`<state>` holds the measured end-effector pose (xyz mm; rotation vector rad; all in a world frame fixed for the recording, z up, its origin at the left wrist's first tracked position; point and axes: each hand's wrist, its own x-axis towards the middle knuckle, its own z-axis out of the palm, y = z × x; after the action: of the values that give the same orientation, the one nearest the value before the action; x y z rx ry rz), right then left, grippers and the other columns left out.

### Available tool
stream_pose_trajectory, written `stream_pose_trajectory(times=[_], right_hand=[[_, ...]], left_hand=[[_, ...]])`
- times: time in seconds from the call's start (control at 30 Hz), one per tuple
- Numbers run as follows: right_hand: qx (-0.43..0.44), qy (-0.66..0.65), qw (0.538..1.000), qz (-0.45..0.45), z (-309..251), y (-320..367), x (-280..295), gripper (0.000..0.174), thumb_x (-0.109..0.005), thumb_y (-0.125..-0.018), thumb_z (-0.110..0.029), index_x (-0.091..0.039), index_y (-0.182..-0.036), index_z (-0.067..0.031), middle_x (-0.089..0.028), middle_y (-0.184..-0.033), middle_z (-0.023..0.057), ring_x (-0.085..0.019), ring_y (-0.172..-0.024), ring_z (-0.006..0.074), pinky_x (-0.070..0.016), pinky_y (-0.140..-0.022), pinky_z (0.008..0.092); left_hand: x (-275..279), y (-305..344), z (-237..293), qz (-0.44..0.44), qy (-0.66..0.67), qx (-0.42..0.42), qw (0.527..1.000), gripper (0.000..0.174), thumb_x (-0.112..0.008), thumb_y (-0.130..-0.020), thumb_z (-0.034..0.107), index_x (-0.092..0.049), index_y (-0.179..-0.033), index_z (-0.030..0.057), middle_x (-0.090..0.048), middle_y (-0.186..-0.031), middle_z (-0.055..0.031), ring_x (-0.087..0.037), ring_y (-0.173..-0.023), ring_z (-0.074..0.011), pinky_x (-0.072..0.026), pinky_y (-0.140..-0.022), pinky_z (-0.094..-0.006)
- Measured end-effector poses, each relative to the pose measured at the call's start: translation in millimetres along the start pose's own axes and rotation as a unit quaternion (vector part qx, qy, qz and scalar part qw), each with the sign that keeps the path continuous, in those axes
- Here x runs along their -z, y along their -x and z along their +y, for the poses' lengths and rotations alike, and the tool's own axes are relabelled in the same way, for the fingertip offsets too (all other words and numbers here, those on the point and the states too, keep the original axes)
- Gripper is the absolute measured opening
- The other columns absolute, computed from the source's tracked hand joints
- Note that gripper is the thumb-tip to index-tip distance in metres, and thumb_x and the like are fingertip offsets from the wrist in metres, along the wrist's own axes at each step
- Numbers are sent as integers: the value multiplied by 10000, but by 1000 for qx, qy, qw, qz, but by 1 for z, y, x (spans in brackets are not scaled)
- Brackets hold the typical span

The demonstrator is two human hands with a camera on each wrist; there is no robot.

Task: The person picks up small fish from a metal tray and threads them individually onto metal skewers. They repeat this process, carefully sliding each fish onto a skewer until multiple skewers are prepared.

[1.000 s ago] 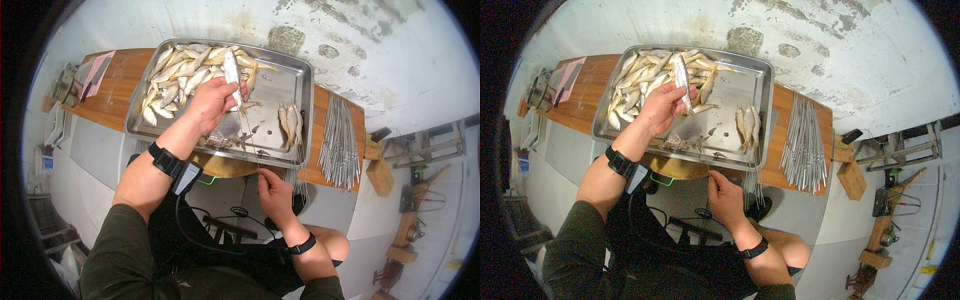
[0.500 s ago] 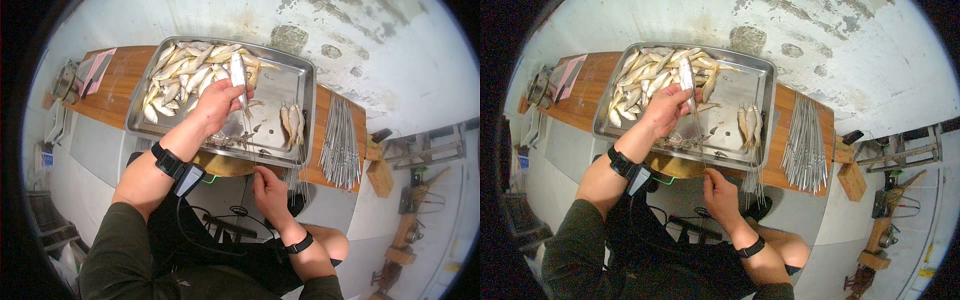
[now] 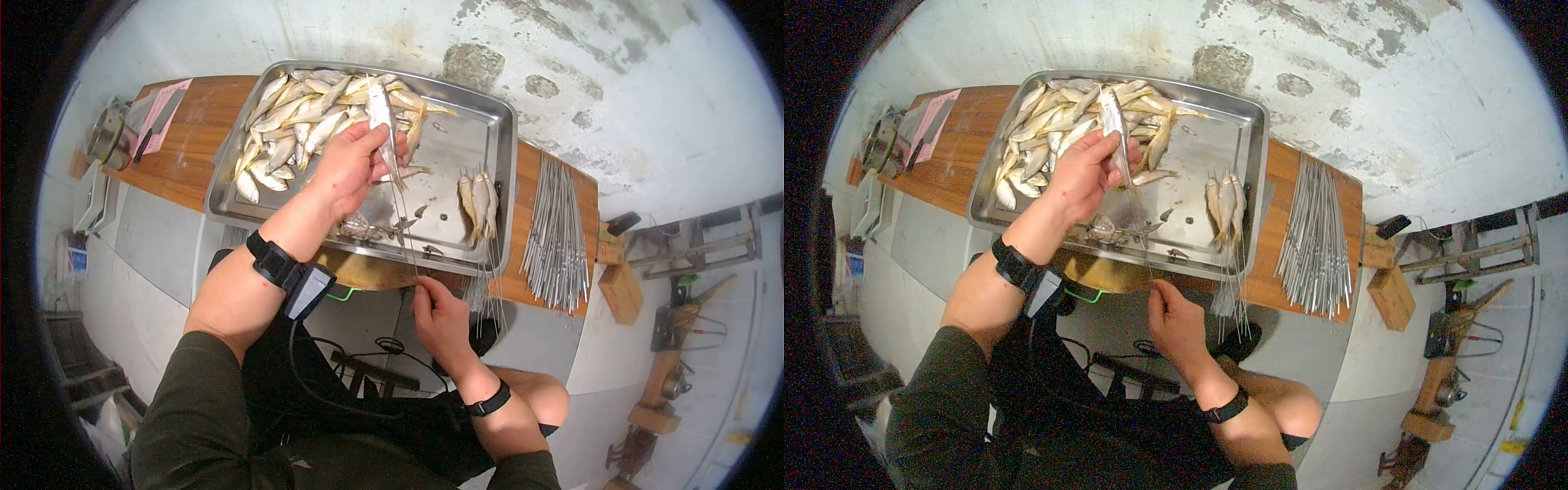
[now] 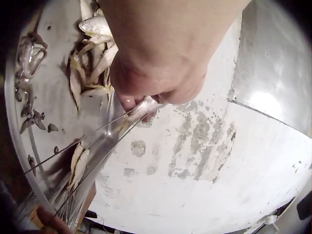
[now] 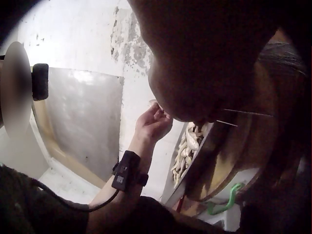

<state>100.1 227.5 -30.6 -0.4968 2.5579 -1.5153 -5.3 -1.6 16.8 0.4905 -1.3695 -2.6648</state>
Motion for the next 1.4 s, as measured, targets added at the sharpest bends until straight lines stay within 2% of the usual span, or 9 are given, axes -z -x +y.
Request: stream_pose_trajectory(times=[0.13, 0.2, 0.4, 0.53, 0.6, 1.1, 1.13, 1.2, 1.4], right_hand=[[8, -1, 1000, -6, 1, 0, 1, 166, -548, -905, -96, -630, -1008, 6, -581, -585, 68, -565, -530, 102, -443, -527, 242], [7, -21, 1000, -11, -1, -1, 3, 163, -547, -904, -92, -630, -1003, 8, -573, -576, 64, -557, -525, 94, -437, -518, 238], [17, -31, 999, 9, -3, -4, 3, 155, -550, -904, -86, -629, -996, 11, -556, -563, 51, -532, -515, 74, -429, -510, 235], [13, -13, 1000, 9, 4, -4, -1, 155, -544, -911, -86, -624, -1002, 11, -557, -571, 44, -531, -523, 73, -427, -512, 234], [-30, -38, 999, -3, 4, -5, -2, 173, -573, -887, -127, -624, -1018, -26, -632, -759, 216, -656, -685, 345, -506, -601, 360], [-19, 6, 1000, -8, 4, -11, -11, 178, -551, -908, -159, -611, -1029, -43, -637, -784, 214, -639, -743, 386, -509, -631, 413], [-19, 7, 1000, -8, 5, -12, -12, 178, -551, -908, -159, -611, -1029, -43, -637, -784, 214, -639, -743, 386, -509, -631, 413], [19, 27, 999, 12, 8, -14, -16, 176, -526, -934, -129, -609, -1018, 1, -607, -623, 67, -584, -568, 112, -467, -571, 260], [-11, 11, 1000, -16, 4, -13, -22, 173, -531, -930, -131, -606, -1026, -7, -620, -635, 64, -604, -588, 116, -476, -587, 254]], left_hand=[[-2, 1, 7, 32, -5, -11, 999, 207, -519, -956, 185, -569, -1019, -5, -656, -943, -101, -642, -814, -148, -501, -613, -227], [1, 0, 5, -14, -24, -6, 1000, 199, -516, -958, 179, -574, -1017, -3, -658, -935, -92, -638, -807, -135, -482, -585, -221], [-7, 5, 2, 23, -30, -4, 999, 197, -515, -958, 174, -579, -1016, -3, -659, -935, -96, -641, -816, -134, -475, -580, -215], [-4, 3, -1, -3, -21, 9, 1000, 197, -516, -958, 175, -577, -1019, -1, -659, -939, -103, -647, -834, -151, -494, -608, -220], [-7, 4, -2, 10, -8, 10, 1000, 202, -515, -957, 178, -569, -1025, -4, -658, -941, -113, -652, -846, -169, -514, -646, -231], [-5, 6, 7, 18, 11, 12, 1000, 257, -519, -956, 217, -569, -1018, -27, -647, -976, -134, -653, -870, -210, -548, -755, -293], [-4, 6, 7, 19, 11, 12, 1000, 257, -519, -956, 217, -569, -1018, -27, -647, -976, -134, -653, -870, -210, -548, -755, -293], [-1, 4, 4, 9, 0, 16, 1000, 263, -520, -955, 221, -568, -1022, -29, -648, -982, -137, -652, -877, -215, -549, -761, -299], [-4, 6, 6, 8, 4, 11, 1000, 258, -516, -955, 223, -563, -1021, -22, -650, -984, -136, -653, -897, -219, -551, -795, -326]])
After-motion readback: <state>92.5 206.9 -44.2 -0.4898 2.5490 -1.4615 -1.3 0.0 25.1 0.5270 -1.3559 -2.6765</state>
